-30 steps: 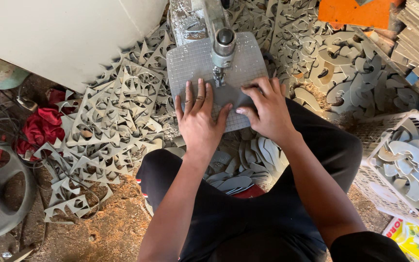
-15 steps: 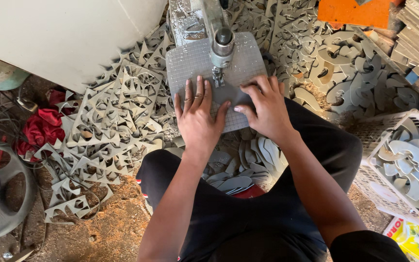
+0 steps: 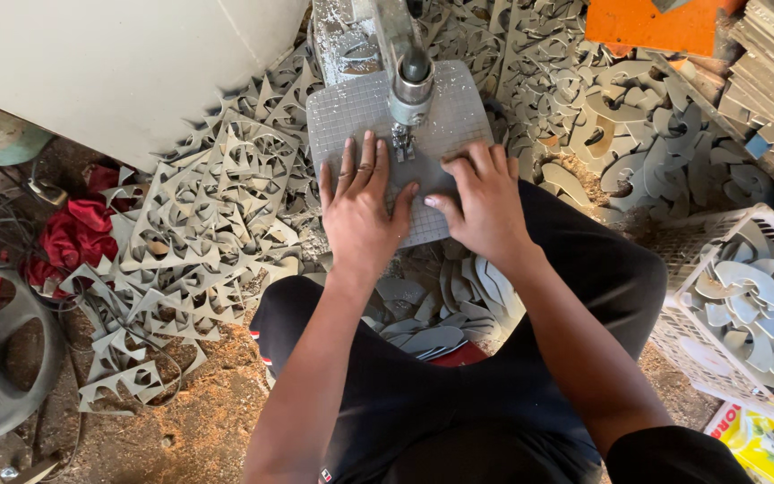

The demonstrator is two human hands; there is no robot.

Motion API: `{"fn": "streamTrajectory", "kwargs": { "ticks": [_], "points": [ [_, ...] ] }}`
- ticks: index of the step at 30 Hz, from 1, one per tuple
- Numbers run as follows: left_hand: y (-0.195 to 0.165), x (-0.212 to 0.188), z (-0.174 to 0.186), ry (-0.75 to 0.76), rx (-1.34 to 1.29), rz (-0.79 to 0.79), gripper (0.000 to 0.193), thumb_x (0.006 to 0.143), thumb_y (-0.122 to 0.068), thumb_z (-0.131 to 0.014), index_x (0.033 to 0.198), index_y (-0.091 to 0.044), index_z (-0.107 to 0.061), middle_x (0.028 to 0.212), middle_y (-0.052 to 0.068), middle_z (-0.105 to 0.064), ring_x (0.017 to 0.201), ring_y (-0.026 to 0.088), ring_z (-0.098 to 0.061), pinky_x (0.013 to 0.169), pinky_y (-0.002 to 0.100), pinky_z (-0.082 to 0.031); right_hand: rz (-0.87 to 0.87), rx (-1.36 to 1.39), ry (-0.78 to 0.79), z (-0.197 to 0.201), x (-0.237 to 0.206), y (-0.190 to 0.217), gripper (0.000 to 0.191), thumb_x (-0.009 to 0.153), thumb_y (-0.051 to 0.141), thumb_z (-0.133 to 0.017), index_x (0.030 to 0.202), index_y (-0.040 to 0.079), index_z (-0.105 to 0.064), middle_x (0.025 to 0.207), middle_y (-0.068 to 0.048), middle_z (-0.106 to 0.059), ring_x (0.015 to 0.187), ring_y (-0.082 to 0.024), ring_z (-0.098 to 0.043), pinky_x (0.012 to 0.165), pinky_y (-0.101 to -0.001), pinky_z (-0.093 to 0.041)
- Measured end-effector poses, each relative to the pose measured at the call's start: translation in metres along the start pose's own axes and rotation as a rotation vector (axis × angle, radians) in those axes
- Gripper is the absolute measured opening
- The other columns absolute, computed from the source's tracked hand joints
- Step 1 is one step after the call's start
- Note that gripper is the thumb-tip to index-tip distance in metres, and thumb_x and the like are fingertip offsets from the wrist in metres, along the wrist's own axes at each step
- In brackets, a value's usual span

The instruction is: The person uses a band saw to cut gray rubber pieces into curved shapes. They feed each piece through the blade, guide it with both hands, and place the finished pieces into a white crate.

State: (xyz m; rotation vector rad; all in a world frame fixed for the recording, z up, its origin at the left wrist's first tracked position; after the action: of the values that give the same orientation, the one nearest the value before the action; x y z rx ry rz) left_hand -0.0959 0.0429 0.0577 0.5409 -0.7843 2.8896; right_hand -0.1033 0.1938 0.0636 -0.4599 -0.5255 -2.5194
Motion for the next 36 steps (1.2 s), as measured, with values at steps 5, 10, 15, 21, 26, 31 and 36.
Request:
{"fn": "streamTrajectory", "kwargs": {
  "ticks": [5,10,15,21,26,31,36],
  "points": [
    [0.003,0.002,-0.004,0.022,0.002,-0.047,0.065,0.091,-0.035,-0.072,0.144,0.0,-0.057,0.154,0.015,-0.053,0.147,0.036,-0.044,0.121,0.06,-0.025,-0.047,-0.01,0.01,-0.006,-0.002,0.003,0.045,0.085,0.033,-0.081,0.113,0.002,-0.065,0.117,-0.013,-0.054,0.11,-0.035,-0.051,0.09,-0.0492,-0.039],
    [0.008,0.006,-0.007,0.046,-0.005,-0.072,0.065,0.092,-0.035,-0.072,0.145,-0.002,-0.056,0.155,0.014,-0.052,0.148,0.035,-0.042,0.123,0.059,-0.025,-0.07,-0.015,-0.012,-0.009,-0.002,0.006,0.045,0.087,0.034,-0.081,0.114,0.001,-0.066,0.116,-0.014,-0.054,0.111,-0.036,-0.051,0.09,-0.0501,-0.039],
    [0.011,0.01,-0.01,0.076,0.01,-0.091,0.064,0.093,-0.036,-0.07,0.147,-0.004,-0.055,0.156,0.011,-0.05,0.149,0.033,-0.041,0.123,0.057,-0.024,-0.075,-0.059,-0.025,-0.011,-0.003,0.01,0.045,0.087,0.036,-0.08,0.112,0.001,-0.065,0.115,-0.015,-0.053,0.111,-0.036,-0.051,0.09,-0.0509,-0.039],
    [0.013,0.011,-0.01,0.081,0.025,-0.102,0.064,0.095,-0.038,-0.069,0.148,-0.004,-0.054,0.157,0.011,-0.05,0.149,0.032,-0.04,0.123,0.057,-0.025,-0.084,-0.048,-0.046,-0.012,-0.002,0.01,0.046,0.088,0.037,-0.081,0.112,0.001,-0.065,0.113,-0.015,-0.054,0.108,-0.037,-0.052,0.088,-0.0507,-0.039],
    [0.013,0.013,-0.011,0.088,0.035,-0.11,0.064,0.096,-0.039,-0.068,0.148,-0.005,-0.054,0.157,0.01,-0.05,0.148,0.032,-0.041,0.122,0.057,-0.026,-0.099,-0.038,-0.052,-0.012,-0.001,0.011,0.047,0.086,0.037,-0.081,0.112,0.001,-0.065,0.112,-0.016,-0.054,0.107,-0.037,-0.053,0.088,-0.0505,-0.039],
    [0.015,0.016,-0.012,0.107,0.037,-0.11,0.064,0.096,-0.04,-0.067,0.148,-0.006,-0.054,0.158,0.009,-0.048,0.149,0.032,-0.04,0.122,0.057,-0.024,-0.105,-0.046,-0.065,-0.011,0.002,0.012,0.047,0.086,0.037,-0.082,0.111,0.001,-0.065,0.111,-0.015,-0.055,0.106,-0.036,-0.053,0.087,-0.0497,-0.039],
    [0.015,0.022,-0.014,0.116,0.031,-0.126,0.064,0.097,-0.04,-0.066,0.15,-0.008,-0.053,0.159,0.008,-0.047,0.149,0.032,-0.04,0.123,0.058,-0.023,-0.129,-0.05,-0.072,-0.013,0.003,0.011,0.048,0.085,0.038,-0.082,0.11,0.001,-0.065,0.111,-0.015,-0.055,0.105,-0.036,-0.054,0.086,-0.049,-0.04]
  ]
}}
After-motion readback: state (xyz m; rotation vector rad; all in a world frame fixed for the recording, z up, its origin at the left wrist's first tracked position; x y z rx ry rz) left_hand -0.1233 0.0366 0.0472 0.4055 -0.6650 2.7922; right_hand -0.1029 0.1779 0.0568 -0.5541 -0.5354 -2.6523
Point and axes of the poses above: each hand's wrist, its own x-axis towards the middle knuckle, its own z-axis out of the back of the hand, y = z × x, the point moved 10 cm from there along x, towards the middle knuckle
